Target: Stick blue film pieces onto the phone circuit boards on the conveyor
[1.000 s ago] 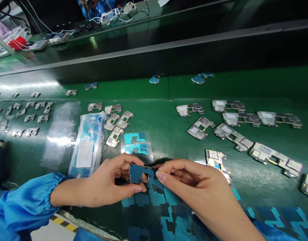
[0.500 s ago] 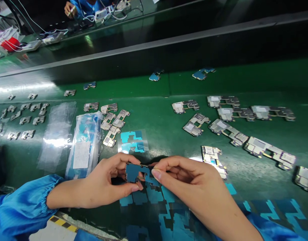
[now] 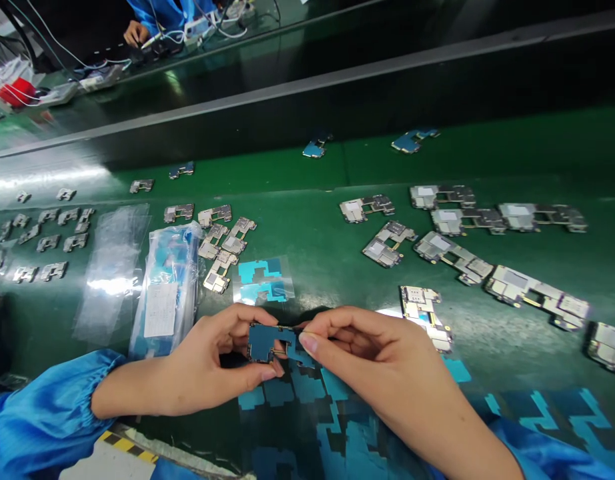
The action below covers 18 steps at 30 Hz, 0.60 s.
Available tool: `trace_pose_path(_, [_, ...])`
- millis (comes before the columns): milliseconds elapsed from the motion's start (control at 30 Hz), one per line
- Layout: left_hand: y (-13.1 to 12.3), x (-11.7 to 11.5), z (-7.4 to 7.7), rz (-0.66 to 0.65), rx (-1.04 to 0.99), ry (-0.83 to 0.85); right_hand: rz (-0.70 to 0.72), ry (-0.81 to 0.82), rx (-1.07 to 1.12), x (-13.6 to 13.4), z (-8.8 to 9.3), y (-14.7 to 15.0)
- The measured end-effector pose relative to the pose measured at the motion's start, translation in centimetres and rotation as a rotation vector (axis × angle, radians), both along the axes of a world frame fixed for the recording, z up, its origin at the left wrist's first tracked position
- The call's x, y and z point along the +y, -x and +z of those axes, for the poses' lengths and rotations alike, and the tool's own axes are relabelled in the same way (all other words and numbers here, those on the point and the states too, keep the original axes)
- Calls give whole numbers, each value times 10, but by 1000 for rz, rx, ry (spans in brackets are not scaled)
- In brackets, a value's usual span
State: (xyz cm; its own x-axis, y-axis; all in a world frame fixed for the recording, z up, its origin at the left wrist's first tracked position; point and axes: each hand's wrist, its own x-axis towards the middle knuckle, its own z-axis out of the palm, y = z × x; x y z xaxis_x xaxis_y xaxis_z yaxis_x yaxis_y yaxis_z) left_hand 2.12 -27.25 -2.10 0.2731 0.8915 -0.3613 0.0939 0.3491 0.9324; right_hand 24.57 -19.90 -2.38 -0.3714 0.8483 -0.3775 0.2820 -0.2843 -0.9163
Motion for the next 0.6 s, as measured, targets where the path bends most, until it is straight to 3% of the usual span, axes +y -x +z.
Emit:
trace_pose_path(100, [0,1,2,-4,10,-2,29,7,14,0,1,1])
trace_pose_path(267, [1,1,2,6,18,-17,-76,46,21,-4,6,6])
trace_pose_path(600, [1,0,0,10,12,-14,5,40,52,-1,-5,-1])
